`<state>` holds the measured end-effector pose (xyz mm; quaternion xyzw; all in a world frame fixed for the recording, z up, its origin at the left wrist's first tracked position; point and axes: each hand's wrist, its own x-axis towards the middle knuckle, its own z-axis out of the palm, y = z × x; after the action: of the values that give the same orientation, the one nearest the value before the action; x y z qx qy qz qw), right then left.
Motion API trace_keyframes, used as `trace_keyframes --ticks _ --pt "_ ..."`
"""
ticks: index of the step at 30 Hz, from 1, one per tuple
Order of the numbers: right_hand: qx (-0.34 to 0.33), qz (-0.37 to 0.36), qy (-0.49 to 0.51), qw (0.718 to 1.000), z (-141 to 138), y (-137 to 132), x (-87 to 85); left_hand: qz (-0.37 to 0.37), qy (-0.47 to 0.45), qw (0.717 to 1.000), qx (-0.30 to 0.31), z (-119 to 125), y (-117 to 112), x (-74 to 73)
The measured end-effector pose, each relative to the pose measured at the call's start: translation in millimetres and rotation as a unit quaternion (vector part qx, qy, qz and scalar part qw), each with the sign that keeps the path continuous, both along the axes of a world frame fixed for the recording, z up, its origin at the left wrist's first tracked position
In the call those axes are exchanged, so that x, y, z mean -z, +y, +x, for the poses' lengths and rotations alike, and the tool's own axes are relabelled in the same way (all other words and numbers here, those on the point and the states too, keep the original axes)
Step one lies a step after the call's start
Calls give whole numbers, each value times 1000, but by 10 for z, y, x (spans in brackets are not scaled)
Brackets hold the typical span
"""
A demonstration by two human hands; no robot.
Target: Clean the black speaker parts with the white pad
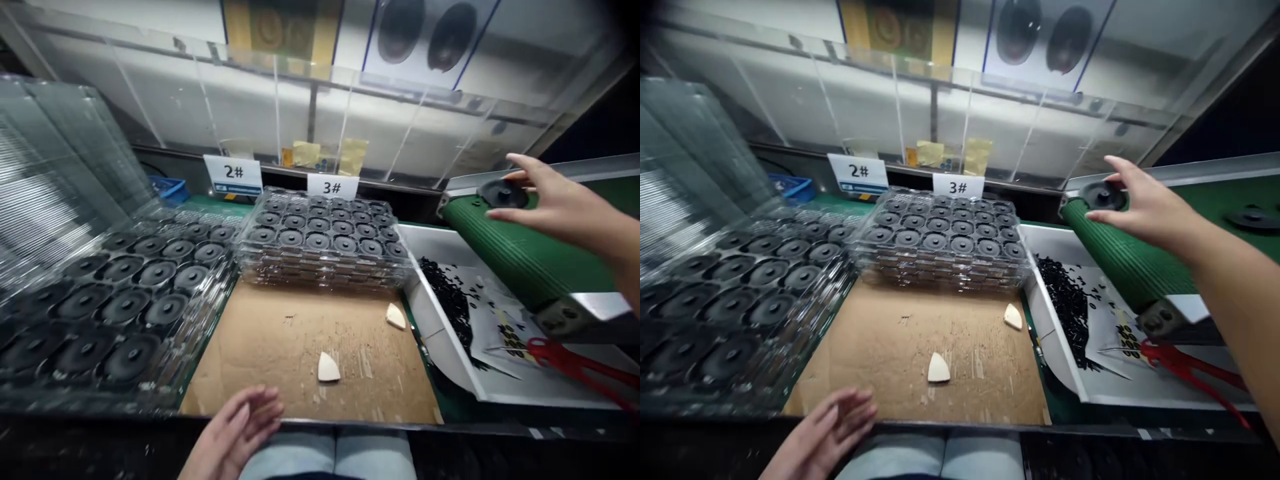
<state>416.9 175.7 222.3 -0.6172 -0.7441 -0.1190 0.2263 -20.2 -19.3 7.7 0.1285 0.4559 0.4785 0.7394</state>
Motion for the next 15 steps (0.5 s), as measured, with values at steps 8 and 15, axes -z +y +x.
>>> trace_keyframes --ticks 8,15 --pt "-387 -202 2 900 -1870 -1600 1093 -14 -429 889 159 821 228 -409" --pt "-259 -175 148 938 -2096 -2026 1742 -9 -456 887 78 608 53 -354"
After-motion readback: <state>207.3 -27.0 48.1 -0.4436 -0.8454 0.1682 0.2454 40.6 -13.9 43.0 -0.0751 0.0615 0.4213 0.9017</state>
